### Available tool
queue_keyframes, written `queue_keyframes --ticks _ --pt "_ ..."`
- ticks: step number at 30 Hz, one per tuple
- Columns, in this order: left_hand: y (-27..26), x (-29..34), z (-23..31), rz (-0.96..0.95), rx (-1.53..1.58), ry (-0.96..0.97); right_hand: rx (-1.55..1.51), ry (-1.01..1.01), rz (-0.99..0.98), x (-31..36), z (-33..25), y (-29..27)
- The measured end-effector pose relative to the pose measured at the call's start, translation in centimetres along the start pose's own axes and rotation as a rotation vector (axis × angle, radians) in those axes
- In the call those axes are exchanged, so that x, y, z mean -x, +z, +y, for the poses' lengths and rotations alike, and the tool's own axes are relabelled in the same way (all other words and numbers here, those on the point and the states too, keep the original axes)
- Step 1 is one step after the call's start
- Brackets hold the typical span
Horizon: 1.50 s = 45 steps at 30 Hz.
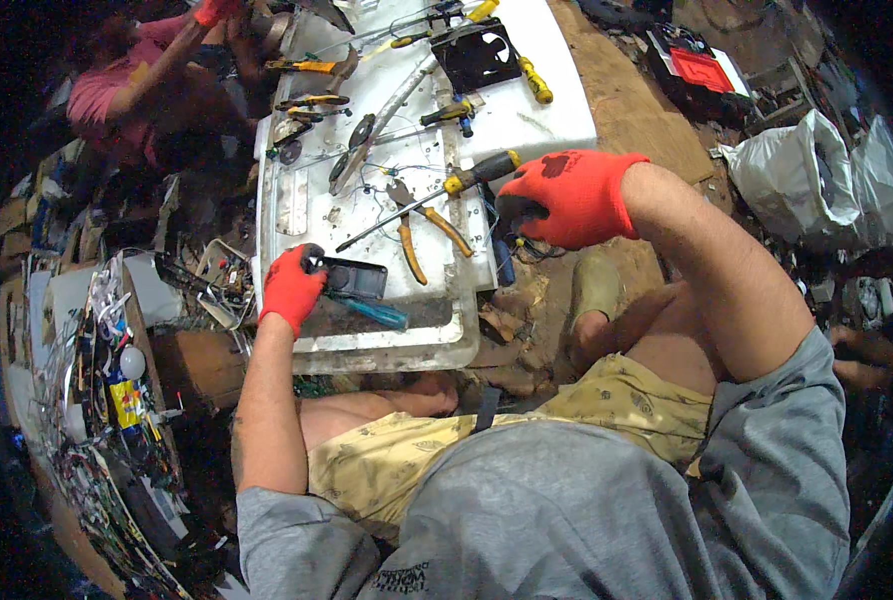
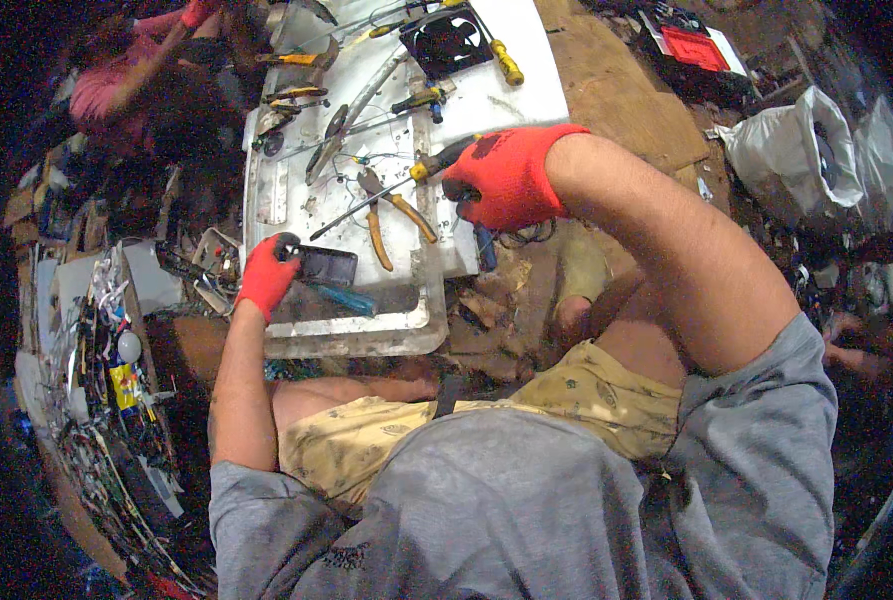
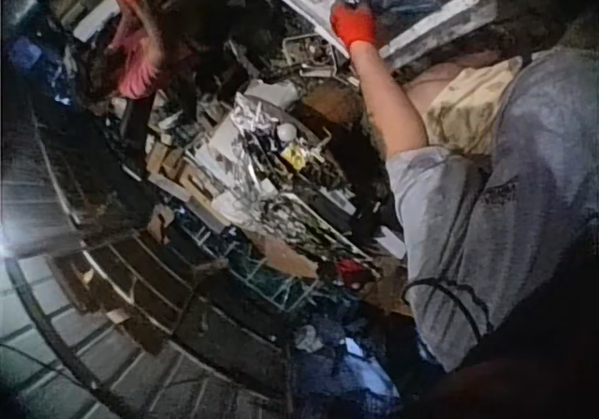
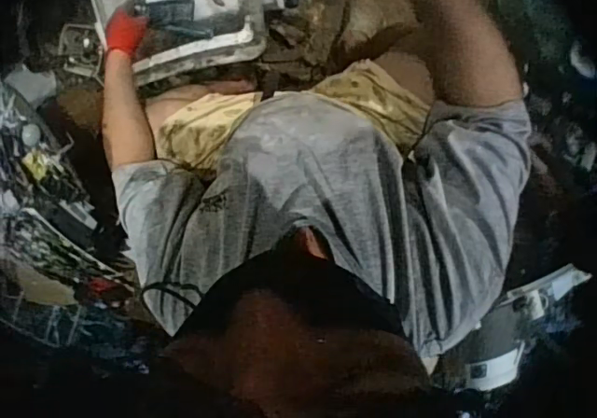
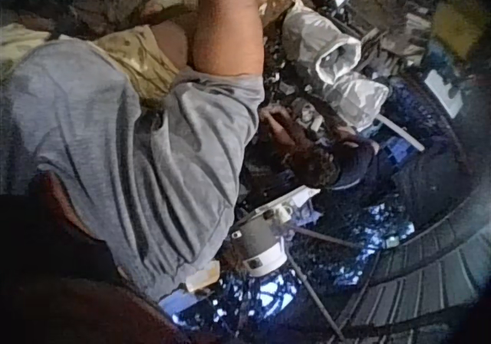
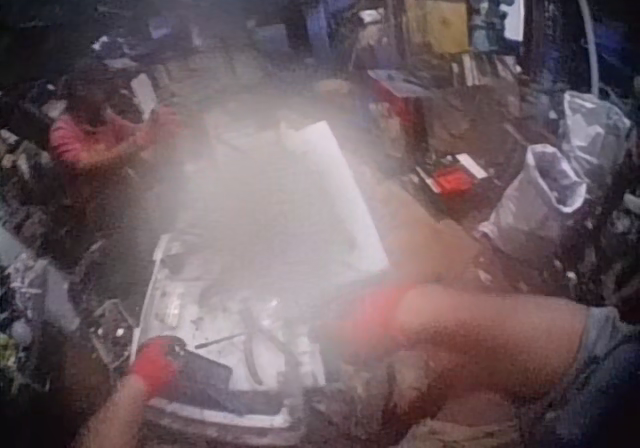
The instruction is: The person disassembles a computer fan using a screwdriver. They remove screws from the fan housing, separate the fan blade from the frame, and set the components aside on a white work surface.
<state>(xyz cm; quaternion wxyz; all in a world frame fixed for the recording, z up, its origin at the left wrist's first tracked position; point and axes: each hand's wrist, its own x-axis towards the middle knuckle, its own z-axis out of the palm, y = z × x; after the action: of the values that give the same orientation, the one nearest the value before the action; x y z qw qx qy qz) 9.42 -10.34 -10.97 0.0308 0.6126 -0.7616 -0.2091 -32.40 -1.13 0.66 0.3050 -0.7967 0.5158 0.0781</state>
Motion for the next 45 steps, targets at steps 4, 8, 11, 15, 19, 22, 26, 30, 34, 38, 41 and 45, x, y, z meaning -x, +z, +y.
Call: queue_keyframes --ticks 4,8,11,15,19,22,26,30,34,38,41,45 --pt "-2.0 0.9 1.3 0.12 0.07 0.027 0.018 0.088 0.039 0.4 1.6 0.2" --pt "-4.3 3.2 5.1 0.33 0.077 0.131 -0.028 0.012 0.223 -0.2 1.7 1.6" --pt "-4.6 4.7 9.2 0.233 0.634 -0.02 -0.188 -0.126 0.369 -1.3 0.2 2.7" --pt "-2.7 6.6 13.5 0.112 0.961 0.153 -0.254 -0.469 0.497 -2.2 -2.6 4.4" --pt "-2.6 6.7 14.6 -0.108 1.057 0.114 -0.267 -0.461 0.355 -1.3 -4.4 5.6" --pt "-2.9 6.5 14.1 -0.26 0.904 0.084 -0.374 -0.436 0.383 -0.1 -5.0 6.1" --pt "-2.3 6.9 13.7 -0.231 1.026 0.11 -0.604 -0.343 0.393 0.4 -5.1 6.0" --pt "-1.8 6.9 14.1 -0.145 1.102 0.136 -0.724 -0.313 0.346 -0.2 -4.7 5.3" --pt "-1.8 6.8 14.9 -0.154 1.008 0.246 -0.646 -0.18 0.184 -1.4 -2.0 3.7" --pt "-1.8 7.4 15.0 -0.198 0.841 0.18 -0.646 -0.025 0.328 -4.2 5.5 0.5" --pt "-2.0 7.1 14.3 -0.116 0.519 0.309 -0.968 0.319 0.359 -4.8 12.2 0.0" --pt "-2.2 6.7 13.3 -0.157 0.171 0.275 -0.717 0.37 0.639 -6.2 16.4 0.1"
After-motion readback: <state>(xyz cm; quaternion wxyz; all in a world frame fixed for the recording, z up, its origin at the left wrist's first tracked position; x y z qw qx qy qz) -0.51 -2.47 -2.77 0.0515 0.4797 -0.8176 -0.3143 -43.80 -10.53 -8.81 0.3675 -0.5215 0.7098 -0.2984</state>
